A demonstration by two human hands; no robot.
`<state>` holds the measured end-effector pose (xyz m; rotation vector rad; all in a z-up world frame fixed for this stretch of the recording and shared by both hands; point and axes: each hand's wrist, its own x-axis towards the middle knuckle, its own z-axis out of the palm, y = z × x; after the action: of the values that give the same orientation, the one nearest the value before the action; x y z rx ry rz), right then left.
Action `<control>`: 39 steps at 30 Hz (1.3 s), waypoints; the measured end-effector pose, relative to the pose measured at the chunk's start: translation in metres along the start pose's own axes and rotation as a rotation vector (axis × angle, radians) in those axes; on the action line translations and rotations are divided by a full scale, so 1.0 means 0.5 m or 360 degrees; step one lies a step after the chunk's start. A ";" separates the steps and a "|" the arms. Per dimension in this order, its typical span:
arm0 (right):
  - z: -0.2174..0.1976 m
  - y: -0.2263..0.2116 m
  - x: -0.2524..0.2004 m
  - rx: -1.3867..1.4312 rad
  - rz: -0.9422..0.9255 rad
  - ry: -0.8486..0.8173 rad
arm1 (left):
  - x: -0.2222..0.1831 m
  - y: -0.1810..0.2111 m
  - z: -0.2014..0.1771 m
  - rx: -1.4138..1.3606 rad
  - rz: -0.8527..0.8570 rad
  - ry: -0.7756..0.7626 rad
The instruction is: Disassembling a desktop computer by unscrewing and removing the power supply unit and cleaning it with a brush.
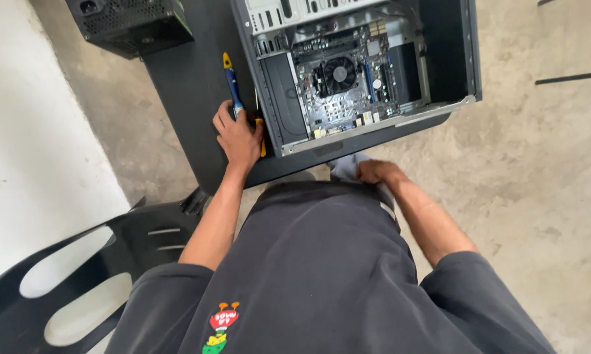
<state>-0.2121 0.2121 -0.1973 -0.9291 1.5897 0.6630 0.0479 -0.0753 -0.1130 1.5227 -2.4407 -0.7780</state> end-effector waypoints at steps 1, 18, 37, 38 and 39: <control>-0.036 -0.019 -0.060 0.0033 -0.0182 -0.0186 | -0.006 -0.012 0.006 -0.0037 -0.0015 -0.0018; 0.085 -0.009 0.111 0.0245 0.0179 0.0250 | -0.028 0.007 -0.091 -0.0722 0.0180 0.0344; -0.269 -0.166 -0.635 0.1424 -0.1295 0.0725 | -0.040 0.360 -0.301 -0.1596 0.0719 -0.0365; -0.278 -0.168 -0.626 0.1401 -0.1299 0.0715 | -0.042 0.375 -0.285 -0.1603 0.0710 -0.0342; -0.288 -0.171 -0.619 0.1491 -0.1349 0.0776 | -0.044 0.390 -0.269 -0.1575 0.0742 -0.0342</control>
<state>-0.1958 0.1161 0.1406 -0.9244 1.4557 -0.8961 -0.0424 -0.0345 0.1037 0.5015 -1.8523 -1.7094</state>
